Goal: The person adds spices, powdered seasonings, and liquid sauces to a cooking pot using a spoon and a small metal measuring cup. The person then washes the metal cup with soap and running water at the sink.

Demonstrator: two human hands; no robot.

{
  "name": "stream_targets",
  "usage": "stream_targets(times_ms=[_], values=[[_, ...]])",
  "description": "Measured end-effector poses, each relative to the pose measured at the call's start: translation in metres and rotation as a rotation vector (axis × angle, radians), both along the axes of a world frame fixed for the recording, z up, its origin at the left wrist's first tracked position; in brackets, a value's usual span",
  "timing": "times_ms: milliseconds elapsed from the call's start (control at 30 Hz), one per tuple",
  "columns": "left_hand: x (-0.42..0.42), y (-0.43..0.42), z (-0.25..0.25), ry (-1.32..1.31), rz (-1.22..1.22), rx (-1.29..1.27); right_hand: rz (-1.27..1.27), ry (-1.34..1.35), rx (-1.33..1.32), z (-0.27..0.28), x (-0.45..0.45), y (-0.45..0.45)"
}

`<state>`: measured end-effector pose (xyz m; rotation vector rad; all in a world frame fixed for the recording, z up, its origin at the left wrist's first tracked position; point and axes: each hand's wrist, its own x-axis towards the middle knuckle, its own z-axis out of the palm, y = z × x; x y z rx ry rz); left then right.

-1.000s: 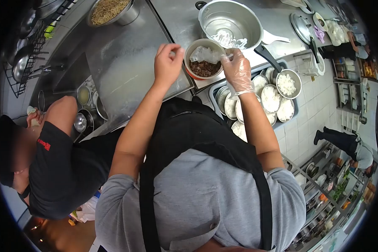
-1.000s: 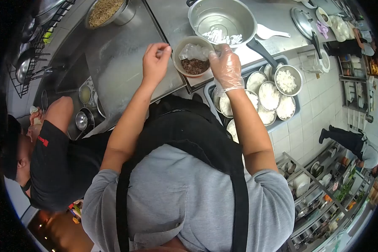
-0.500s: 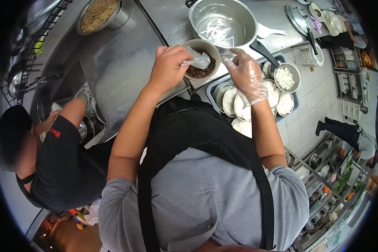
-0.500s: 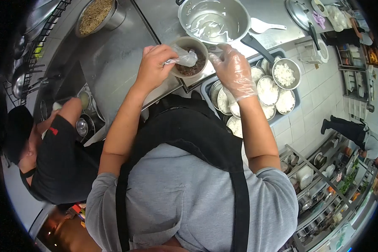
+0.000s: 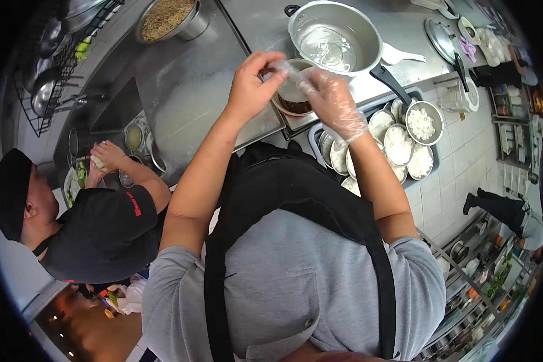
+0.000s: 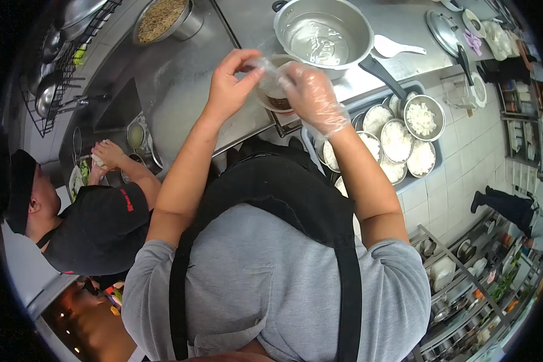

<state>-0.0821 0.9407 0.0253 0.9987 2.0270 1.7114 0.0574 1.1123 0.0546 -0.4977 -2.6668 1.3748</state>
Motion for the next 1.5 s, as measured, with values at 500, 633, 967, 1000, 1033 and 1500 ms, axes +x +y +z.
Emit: stream_targets(times_ms=[500, 633, 967, 1000, 1033, 1500], values=[[0.040, -0.053, -0.014, -1.304, -0.200, 0.542, -0.212, 0.244, -0.699, 0.030, -0.008, -0.031], [0.033, -0.058, -0.013, -1.088, 0.004, 0.386, -0.353, 0.308, -0.556, 0.015, -0.002, -0.025], [0.033, -0.062, -0.023, -1.035, 0.135, 0.328, -0.030, 0.258, -0.865, 0.029, 0.022, -0.029], [0.033, -0.061, -0.024, -1.036, 0.127, 0.335, 0.036, 0.224, -0.801, 0.028, 0.022, -0.028], [0.034, -0.061, -0.021, -1.035, 0.125, 0.333, 0.101, 0.191, -0.736, 0.028, 0.022, -0.027], [0.031, -0.056, -0.038, -1.171, 0.120, 0.523, -0.233, 0.323, -0.625, 0.020, 0.027, -0.040]])
